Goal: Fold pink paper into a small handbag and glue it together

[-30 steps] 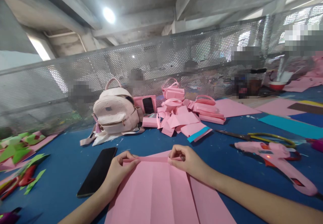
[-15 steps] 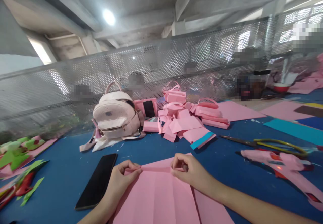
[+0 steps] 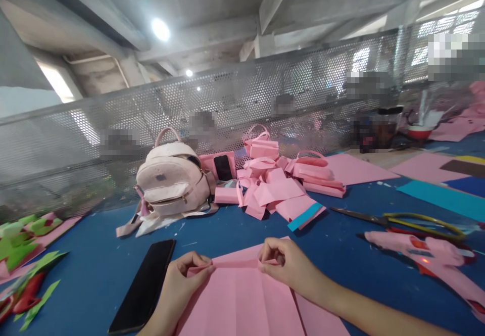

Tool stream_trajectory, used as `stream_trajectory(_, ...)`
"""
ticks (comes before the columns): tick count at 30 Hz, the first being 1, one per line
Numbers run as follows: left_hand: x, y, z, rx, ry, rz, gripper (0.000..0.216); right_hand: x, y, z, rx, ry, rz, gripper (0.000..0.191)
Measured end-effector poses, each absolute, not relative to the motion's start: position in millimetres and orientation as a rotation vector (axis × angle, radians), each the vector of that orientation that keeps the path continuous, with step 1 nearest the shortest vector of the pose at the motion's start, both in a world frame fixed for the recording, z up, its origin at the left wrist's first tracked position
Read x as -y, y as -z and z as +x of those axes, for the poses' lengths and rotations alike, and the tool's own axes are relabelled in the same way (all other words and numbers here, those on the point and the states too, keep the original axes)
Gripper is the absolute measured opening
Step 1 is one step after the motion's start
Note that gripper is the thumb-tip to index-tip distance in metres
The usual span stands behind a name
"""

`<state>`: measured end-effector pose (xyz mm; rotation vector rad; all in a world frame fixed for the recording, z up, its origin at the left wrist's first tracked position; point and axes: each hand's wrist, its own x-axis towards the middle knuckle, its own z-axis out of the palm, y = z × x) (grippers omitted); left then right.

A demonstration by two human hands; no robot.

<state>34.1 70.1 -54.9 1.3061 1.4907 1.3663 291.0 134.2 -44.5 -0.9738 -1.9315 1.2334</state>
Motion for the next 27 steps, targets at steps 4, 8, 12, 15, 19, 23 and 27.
stream_trajectory(4,-71.4,54.9,32.8,-1.479,-1.356,1.325,0.021,-135.1,42.9,289.5,1.93,-1.213,-1.003,0.015)
stream_trajectory(8,-71.7,57.0,29.6,-1.457,-1.324,1.354,0.02,-136.6,45.0,289.7,1.945,-1.23,-1.018,0.017)
stream_trajectory(12,-72.0,58.8,27.6,-1.448,-1.316,1.375,0.019,-138.0,45.0,289.9,1.972,-1.228,-1.031,0.014)
stream_trajectory(15,-72.5,58.8,27.3,-1.455,-1.301,1.395,0.016,-138.7,43.3,289.8,1.99,-1.224,-1.033,0.015)
stream_trajectory(19,-72.9,57.5,28.2,-1.466,-1.297,1.414,0.016,-140.2,43.3,289.8,1.999,-1.205,-1.027,0.015)
stream_trajectory(23,-73.3,58.0,29.4,-1.45,-1.313,1.403,0.016,-142.3,44.2,290.1,2.01,-1.198,-1.008,0.014)
stream_trajectory(27,-74.3,60.6,28.8,-1.426,-1.335,1.389,0.013,-142.4,42.1,290.3,2.013,-1.208,-1.009,0.015)
